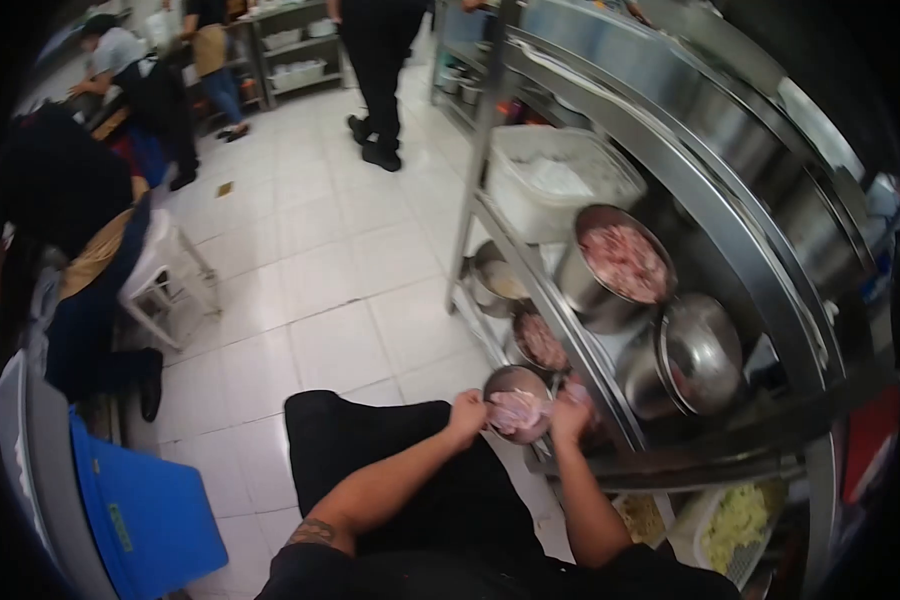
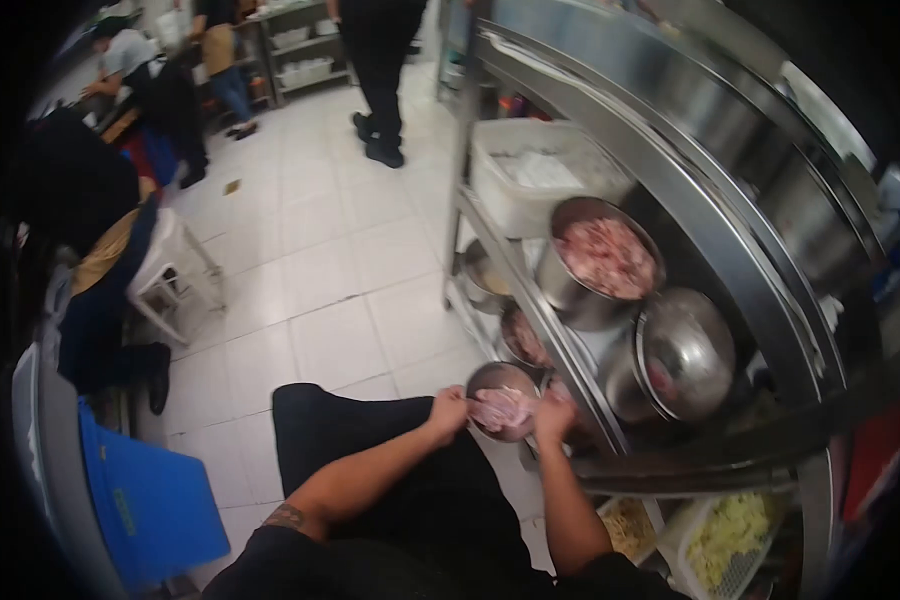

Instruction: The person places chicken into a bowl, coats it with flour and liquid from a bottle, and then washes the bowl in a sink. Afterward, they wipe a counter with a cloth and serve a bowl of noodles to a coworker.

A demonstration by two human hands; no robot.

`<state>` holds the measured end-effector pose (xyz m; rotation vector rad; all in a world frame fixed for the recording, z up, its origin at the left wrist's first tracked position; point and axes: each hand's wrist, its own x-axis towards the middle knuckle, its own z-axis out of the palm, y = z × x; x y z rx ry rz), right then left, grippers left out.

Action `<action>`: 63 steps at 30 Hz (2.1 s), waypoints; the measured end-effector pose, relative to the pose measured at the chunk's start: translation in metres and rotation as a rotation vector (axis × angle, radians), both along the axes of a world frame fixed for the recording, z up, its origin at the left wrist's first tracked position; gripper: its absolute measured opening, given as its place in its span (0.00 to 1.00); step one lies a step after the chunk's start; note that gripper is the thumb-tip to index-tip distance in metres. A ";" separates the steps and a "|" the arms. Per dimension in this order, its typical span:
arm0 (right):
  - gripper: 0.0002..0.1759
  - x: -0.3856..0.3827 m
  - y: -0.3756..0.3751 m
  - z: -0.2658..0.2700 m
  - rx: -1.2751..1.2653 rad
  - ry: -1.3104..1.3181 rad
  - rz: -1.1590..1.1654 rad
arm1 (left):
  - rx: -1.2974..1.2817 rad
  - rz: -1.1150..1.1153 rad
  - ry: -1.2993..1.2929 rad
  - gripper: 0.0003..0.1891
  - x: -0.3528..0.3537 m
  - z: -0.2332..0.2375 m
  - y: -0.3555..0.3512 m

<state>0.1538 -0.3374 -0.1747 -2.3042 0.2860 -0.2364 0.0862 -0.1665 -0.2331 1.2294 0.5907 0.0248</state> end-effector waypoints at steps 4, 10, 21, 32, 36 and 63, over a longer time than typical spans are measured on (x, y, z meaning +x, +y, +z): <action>0.15 0.007 0.009 -0.039 0.111 -0.172 0.503 | -0.076 -0.014 0.003 0.07 -0.001 0.011 0.002; 0.13 0.000 0.049 0.001 -0.222 -0.147 0.758 | -0.037 -0.036 -0.009 0.04 -0.008 -0.008 0.018; 0.15 0.205 0.211 0.249 0.169 -0.627 0.574 | -0.155 0.116 0.015 0.07 -0.009 -0.009 0.041; 0.39 0.403 0.184 0.176 -0.411 0.187 0.392 | 0.031 0.136 -0.022 0.04 -0.042 0.081 0.080; 0.32 0.422 0.170 0.160 -0.794 0.086 0.527 | -0.200 0.145 0.034 0.03 -0.053 0.097 0.085; 0.13 0.085 0.208 0.240 0.483 0.269 0.389 | -0.137 0.253 0.042 0.03 0.024 0.310 0.179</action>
